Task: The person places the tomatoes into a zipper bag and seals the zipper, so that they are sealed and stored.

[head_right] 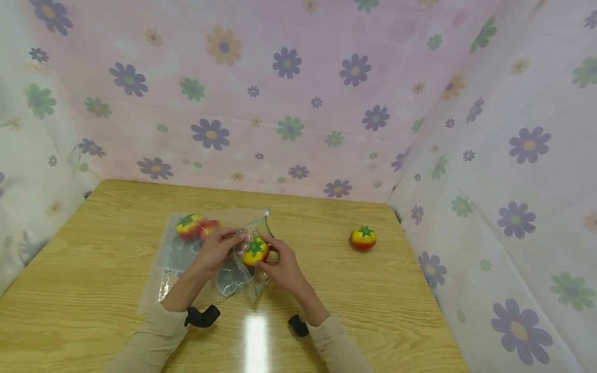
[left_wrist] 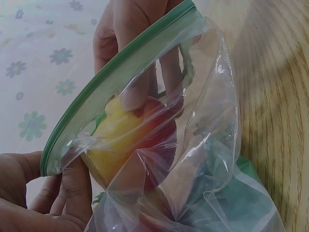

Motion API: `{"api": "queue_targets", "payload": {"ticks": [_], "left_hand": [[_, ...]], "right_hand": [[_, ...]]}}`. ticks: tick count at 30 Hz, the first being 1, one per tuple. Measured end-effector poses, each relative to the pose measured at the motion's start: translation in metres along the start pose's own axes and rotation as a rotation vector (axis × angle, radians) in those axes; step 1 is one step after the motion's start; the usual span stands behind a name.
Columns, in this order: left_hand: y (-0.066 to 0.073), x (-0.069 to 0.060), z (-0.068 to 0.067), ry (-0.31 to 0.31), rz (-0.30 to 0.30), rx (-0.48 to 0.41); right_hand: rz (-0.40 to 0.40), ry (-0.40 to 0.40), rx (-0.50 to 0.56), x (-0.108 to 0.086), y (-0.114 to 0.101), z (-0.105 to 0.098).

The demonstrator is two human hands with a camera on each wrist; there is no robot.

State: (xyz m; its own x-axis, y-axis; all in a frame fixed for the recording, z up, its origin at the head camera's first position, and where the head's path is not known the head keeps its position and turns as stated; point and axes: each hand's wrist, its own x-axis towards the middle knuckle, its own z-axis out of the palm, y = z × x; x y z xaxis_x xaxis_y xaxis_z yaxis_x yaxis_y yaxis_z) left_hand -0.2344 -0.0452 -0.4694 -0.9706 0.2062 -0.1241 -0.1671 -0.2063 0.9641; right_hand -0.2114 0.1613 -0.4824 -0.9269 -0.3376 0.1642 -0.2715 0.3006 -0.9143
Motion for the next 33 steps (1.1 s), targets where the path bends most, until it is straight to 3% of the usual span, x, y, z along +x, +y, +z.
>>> {"api": "queue_targets", "payload": {"ticks": [10,21,28,33], "left_hand": [[0.0017,-0.0006,0.0010,-0.008,0.008,-0.021],[0.0012,0.0000,0.0008,-0.001,0.010,-0.022],[0.0013,-0.0001,0.0013,0.002,0.008,-0.035],[0.0012,-0.0002,0.0016,0.007,0.011,-0.041]], "right_hand": [[-0.002,-0.002,0.019,0.0015,0.0003,0.0036],[0.002,-0.057,-0.025,0.0012,-0.0027,0.0021],[-0.035,-0.027,-0.059,0.0009,0.0000,0.0060],[0.001,-0.024,-0.074,0.0009,-0.0014,0.0076]]}}
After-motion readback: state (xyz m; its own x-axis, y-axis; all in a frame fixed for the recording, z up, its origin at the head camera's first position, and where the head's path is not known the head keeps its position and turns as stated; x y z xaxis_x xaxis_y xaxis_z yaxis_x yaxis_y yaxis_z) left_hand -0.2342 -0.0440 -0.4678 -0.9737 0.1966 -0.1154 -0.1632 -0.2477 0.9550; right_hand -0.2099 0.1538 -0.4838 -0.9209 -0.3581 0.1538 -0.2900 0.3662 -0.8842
